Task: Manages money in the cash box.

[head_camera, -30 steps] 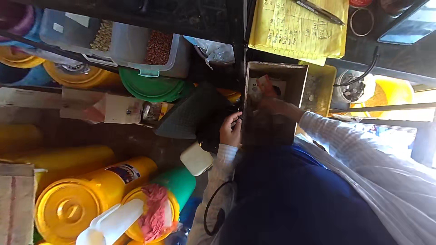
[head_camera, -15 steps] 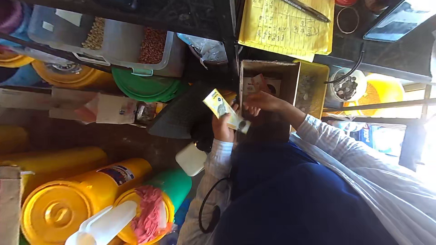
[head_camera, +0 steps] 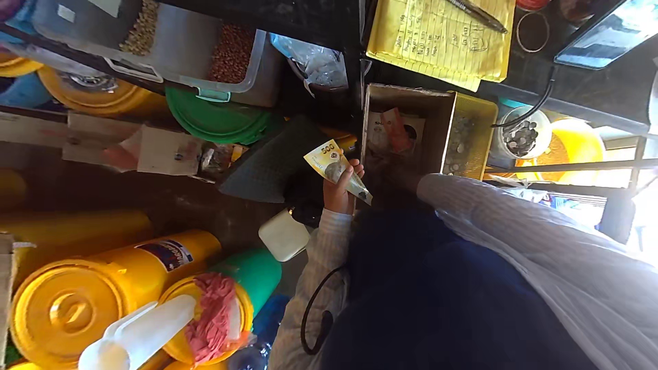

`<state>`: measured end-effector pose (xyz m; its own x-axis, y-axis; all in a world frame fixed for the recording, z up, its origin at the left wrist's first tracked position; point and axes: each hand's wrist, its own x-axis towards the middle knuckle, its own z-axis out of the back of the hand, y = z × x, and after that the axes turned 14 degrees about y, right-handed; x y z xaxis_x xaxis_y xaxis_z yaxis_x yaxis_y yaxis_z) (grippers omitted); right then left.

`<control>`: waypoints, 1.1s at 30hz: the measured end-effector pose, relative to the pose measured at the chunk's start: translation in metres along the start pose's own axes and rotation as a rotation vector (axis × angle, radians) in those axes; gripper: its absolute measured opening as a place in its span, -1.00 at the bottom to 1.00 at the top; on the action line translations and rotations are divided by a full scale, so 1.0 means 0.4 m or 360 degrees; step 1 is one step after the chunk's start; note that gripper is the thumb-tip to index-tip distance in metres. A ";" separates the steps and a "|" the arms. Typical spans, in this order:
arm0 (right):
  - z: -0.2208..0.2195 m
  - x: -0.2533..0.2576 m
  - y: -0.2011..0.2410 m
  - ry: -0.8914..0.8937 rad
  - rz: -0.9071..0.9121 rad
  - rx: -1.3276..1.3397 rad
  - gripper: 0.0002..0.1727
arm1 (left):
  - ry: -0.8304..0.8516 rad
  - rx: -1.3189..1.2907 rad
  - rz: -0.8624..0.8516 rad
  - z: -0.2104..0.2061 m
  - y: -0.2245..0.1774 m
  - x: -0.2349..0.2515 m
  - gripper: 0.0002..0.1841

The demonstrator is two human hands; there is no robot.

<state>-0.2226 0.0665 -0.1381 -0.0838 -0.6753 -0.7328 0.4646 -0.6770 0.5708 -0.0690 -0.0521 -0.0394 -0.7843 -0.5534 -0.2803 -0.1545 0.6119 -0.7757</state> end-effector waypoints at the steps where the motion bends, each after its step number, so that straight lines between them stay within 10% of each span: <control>1: 0.010 -0.006 0.013 -0.0085 -0.0037 0.0135 -0.56 | 0.0011 0.0063 -0.0022 -0.006 -0.003 0.000 -0.56; 9: 0.193 0.007 -0.015 0.0588 0.0334 -0.0064 -0.69 | -0.0125 0.0497 -0.0033 0.024 -0.010 -0.007 -0.54; 12: 0.172 -0.049 -0.068 0.0280 0.0975 0.0682 -0.74 | -0.0097 0.0549 -0.0008 0.027 0.002 0.004 -0.50; 20: 0.140 -0.195 0.103 -0.0080 0.0941 0.1340 -0.73 | 0.0217 0.0272 0.0099 -0.056 0.003 -0.005 -0.52; 33: 0.094 -0.185 0.133 -0.0728 0.0849 0.1540 -0.85 | -0.0147 0.0000 0.0149 -0.062 0.015 0.002 -0.59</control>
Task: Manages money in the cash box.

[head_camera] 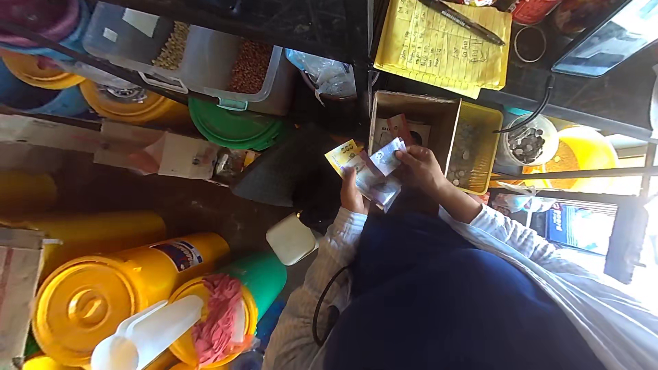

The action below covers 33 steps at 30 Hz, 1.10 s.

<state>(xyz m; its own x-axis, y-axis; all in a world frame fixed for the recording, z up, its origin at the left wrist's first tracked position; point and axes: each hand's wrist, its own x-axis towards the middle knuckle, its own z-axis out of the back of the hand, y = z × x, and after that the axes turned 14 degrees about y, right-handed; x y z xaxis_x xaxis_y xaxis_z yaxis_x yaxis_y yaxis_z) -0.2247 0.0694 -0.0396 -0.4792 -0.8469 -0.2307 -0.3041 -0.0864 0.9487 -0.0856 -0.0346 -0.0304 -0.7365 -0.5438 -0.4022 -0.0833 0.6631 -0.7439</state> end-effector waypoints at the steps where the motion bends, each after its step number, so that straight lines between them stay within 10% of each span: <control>1: -0.004 -0.002 0.009 0.0039 -0.0005 0.0047 -0.85 | 0.0058 0.0089 0.0019 0.007 0.002 -0.002 -0.53; 10: -0.055 -0.022 -0.020 0.0097 -0.0009 -0.0476 -0.50 | -0.0029 0.0241 -0.0306 -0.023 0.007 -0.005 -0.53; 22: -0.066 -0.025 0.006 0.0225 0.0018 -0.0341 -0.85 | -0.0164 0.0311 -0.0221 -0.008 0.006 -0.001 -0.61; 29: -0.073 0.031 -0.026 0.0405 0.0499 -0.0427 -0.59 | 0.0108 -0.0023 0.0033 -0.030 -0.010 -0.027 -0.40; 33: -0.116 0.035 0.063 0.0320 0.0200 -0.0746 -0.39 | 0.0102 0.0161 -0.0154 -0.046 -0.020 -0.034 -0.59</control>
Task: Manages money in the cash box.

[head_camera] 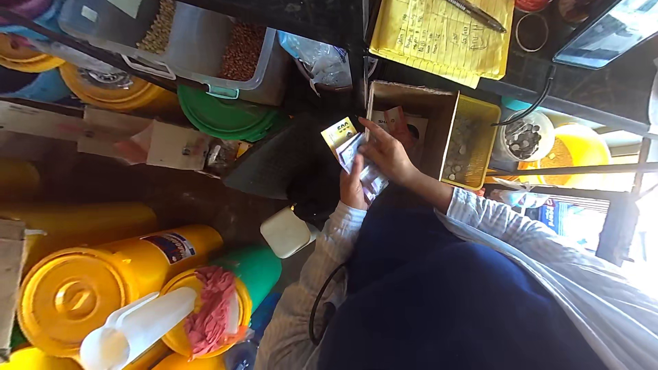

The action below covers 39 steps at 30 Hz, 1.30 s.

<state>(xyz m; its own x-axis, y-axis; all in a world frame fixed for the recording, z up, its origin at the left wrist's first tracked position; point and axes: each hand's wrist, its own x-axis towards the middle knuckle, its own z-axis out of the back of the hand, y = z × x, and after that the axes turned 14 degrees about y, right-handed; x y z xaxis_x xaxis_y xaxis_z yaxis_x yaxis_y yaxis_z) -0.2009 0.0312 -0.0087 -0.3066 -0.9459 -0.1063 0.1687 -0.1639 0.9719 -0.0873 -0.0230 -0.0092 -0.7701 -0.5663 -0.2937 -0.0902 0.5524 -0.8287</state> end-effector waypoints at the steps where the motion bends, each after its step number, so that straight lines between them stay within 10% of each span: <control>1: 0.015 0.002 0.043 0.0181 -0.0153 0.0026 -0.29 | -0.0067 0.0032 -0.0001 0.005 -0.002 0.005 -0.67; 4: 0.088 0.063 -0.039 0.0582 -0.0220 0.0252 -0.30 | -0.0191 -0.0111 -0.0047 0.051 -0.017 0.023 -0.64; 9: 0.116 0.084 -0.226 0.1118 -0.0845 -0.0930 -0.58 | -0.0095 -0.0351 -0.0254 0.122 -0.040 0.020 -0.56; 15: -0.012 -0.031 -0.330 0.1057 -0.1173 -0.0990 -0.44 | -0.0040 -0.0174 -0.0250 0.101 -0.030 -0.003 -0.58; 17: -0.005 -0.051 -0.426 0.0908 -0.0864 -0.1016 -0.49 | -0.0011 -0.0048 -0.0296 0.122 -0.029 -0.009 -0.62; 21: 0.133 0.050 -0.336 0.1452 -0.1012 -0.1003 -0.62 | -0.0066 0.0238 -0.0341 0.144 -0.018 -0.011 -0.71; 25: 0.245 0.045 -0.189 0.1024 -0.0746 -0.0443 -0.65 | 0.0030 0.0643 -0.0398 0.133 0.000 0.005 -0.67; 31: 0.105 0.013 -0.023 -0.0007 -0.0556 0.0344 -0.57 | 0.0222 0.0760 -0.0401 0.070 0.029 0.019 -0.28; 36: 0.021 -0.024 0.047 -0.0031 -0.0427 -0.0059 -0.36 | -0.0125 0.0623 -0.0006 0.039 0.024 0.010 -0.69; 39: -0.002 -0.032 -0.008 0.0117 -0.0032 -0.0050 -0.42 | -0.0285 0.0081 0.0071 0.065 0.000 0.018 -0.59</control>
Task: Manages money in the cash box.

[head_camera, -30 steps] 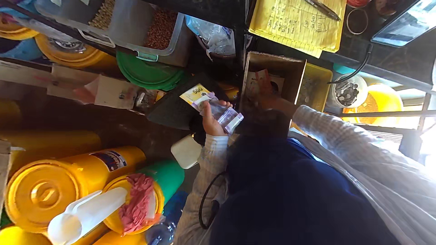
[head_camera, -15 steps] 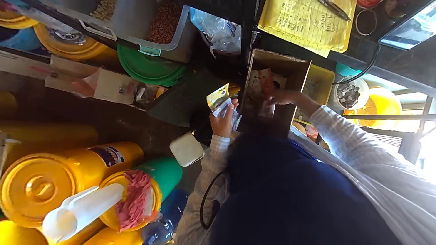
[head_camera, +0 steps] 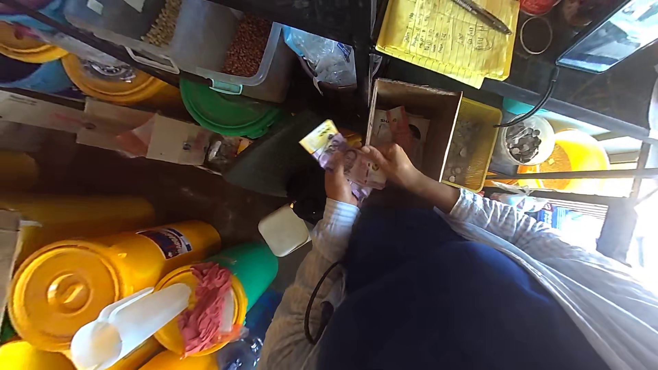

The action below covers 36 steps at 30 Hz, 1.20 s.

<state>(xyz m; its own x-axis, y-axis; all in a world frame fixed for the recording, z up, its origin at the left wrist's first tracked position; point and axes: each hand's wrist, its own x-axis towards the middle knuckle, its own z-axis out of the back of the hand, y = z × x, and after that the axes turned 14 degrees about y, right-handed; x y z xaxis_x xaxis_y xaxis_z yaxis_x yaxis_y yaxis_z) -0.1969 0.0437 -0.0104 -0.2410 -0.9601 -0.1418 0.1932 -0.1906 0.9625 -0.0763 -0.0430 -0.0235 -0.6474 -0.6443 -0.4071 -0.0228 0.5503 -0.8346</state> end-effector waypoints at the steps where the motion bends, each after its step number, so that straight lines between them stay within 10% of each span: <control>1: -0.009 0.004 -0.027 0.0040 0.0056 0.0044 -0.46 | 0.0028 -0.0216 0.0003 0.011 -0.005 0.003 -0.57; 8: -0.058 0.001 -0.105 0.0574 -0.0424 -0.0043 -0.56 | -0.0135 -0.0412 -0.0109 0.055 -0.006 -0.009 -0.56; 14: 0.078 0.061 -0.276 0.0392 -0.1224 -0.0384 -0.42 | -0.0222 -0.0345 -0.0296 0.113 -0.028 -0.029 -0.62; 18: 0.018 0.054 -0.460 0.0496 -0.1237 -0.0718 -0.38 | 0.0007 -0.0338 -0.0311 0.094 -0.016 -0.032 -0.63; 24: 0.046 0.106 -0.506 0.0090 -0.1198 -0.0114 -0.49 | 0.0181 -0.0311 -0.0352 0.085 -0.019 -0.052 -0.61; 30: 0.179 0.154 -0.375 -0.0333 -0.1140 0.0291 -0.46 | -0.0096 -0.0198 -0.0345 0.104 -0.006 -0.040 -0.73; 36: 0.154 0.072 -0.082 0.0244 -0.0430 0.0588 -0.61 | -0.0068 0.0146 -0.0222 0.064 0.034 -0.001 -0.58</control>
<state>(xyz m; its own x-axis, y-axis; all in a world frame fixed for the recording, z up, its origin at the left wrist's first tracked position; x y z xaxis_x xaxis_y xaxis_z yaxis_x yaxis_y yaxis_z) -0.2688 0.0348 -0.0317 -0.0877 -0.9105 -0.4041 -0.2149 -0.3788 0.9002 -0.0571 -0.0489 -0.0441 -0.6096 -0.7342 -0.2989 -0.0395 0.4047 -0.9136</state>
